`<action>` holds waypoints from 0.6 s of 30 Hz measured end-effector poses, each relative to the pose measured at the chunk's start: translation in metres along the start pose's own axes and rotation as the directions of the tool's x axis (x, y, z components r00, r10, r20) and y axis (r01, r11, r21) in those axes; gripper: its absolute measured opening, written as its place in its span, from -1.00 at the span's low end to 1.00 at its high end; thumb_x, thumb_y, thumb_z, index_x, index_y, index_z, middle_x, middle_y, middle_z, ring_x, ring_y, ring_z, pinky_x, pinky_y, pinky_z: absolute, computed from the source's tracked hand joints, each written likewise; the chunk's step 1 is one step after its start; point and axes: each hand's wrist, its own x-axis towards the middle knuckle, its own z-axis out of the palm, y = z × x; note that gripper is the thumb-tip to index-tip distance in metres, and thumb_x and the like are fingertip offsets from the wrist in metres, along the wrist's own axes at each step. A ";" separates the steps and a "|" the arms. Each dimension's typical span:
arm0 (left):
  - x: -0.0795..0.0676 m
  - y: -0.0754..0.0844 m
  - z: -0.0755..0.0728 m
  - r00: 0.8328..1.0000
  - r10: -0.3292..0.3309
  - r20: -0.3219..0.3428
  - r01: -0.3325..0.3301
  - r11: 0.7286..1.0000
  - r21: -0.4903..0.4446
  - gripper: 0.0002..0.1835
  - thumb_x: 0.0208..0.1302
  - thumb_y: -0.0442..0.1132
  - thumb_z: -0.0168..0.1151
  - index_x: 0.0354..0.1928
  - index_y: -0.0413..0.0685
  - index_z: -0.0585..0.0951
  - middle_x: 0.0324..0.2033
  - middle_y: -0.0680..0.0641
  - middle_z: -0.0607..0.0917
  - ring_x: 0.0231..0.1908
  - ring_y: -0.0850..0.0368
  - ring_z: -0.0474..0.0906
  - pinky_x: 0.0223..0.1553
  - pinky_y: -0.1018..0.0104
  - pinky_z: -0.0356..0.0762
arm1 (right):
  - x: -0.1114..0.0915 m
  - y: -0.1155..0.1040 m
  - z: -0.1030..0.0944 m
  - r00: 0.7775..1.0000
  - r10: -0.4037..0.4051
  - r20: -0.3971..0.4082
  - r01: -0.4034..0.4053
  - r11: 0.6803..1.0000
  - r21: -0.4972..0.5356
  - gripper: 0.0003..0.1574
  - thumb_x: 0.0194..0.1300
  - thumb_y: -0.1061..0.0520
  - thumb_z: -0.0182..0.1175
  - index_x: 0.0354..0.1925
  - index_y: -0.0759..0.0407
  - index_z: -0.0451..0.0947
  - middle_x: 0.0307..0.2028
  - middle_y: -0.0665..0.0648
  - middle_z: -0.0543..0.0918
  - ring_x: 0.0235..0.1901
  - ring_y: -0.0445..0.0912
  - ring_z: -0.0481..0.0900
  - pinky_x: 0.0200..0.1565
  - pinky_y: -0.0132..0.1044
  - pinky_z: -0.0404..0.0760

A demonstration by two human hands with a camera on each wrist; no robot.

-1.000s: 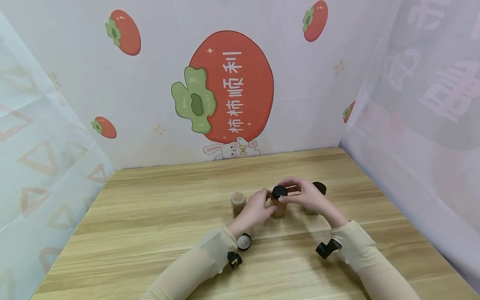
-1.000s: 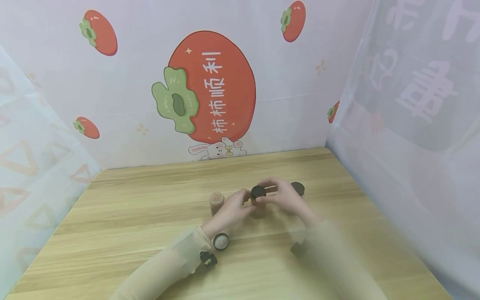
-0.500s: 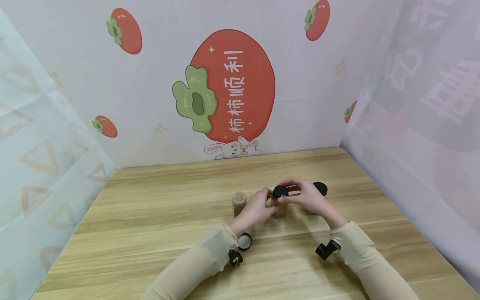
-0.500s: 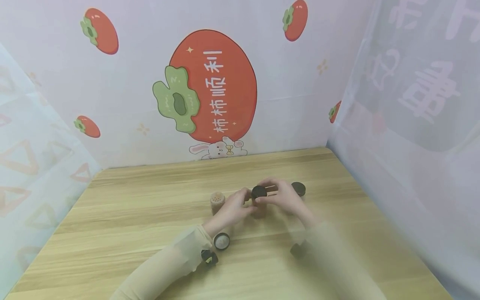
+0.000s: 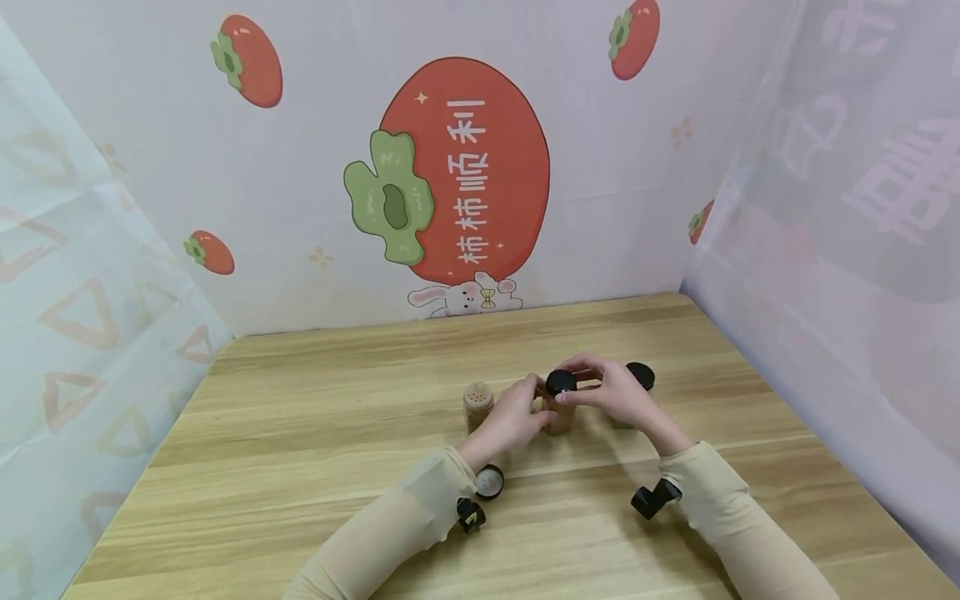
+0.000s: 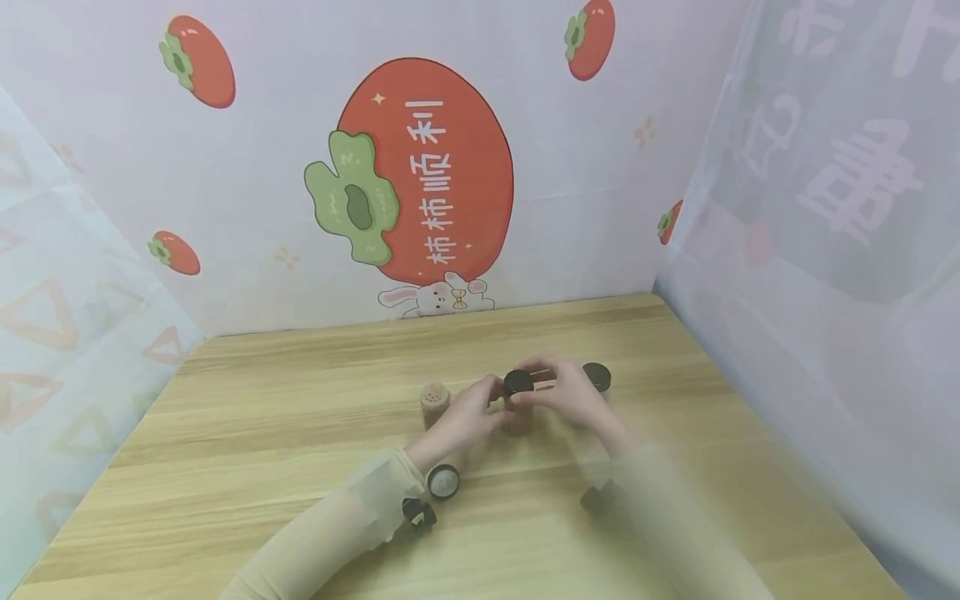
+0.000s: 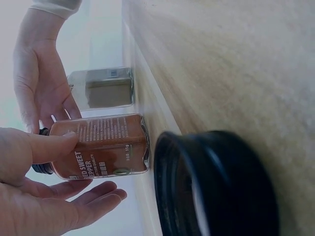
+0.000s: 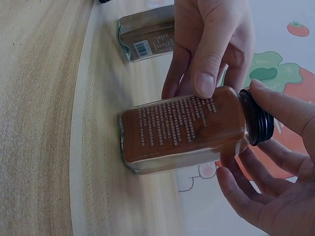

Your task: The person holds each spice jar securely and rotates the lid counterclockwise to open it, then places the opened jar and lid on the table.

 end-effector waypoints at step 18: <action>0.002 0.000 0.000 1.000 0.017 -0.001 -0.017 0.999 0.030 -0.66 0.23 -0.21 0.29 -0.01 -0.13 0.47 -0.04 -0.09 0.61 0.09 0.01 0.51 0.14 0.13 0.46 | -0.007 -0.028 -0.006 1.000 0.011 0.014 -0.011 1.000 0.011 -0.51 0.11 0.17 0.37 0.01 0.31 0.54 -0.06 0.30 0.64 -0.01 0.17 0.58 -0.02 0.02 0.57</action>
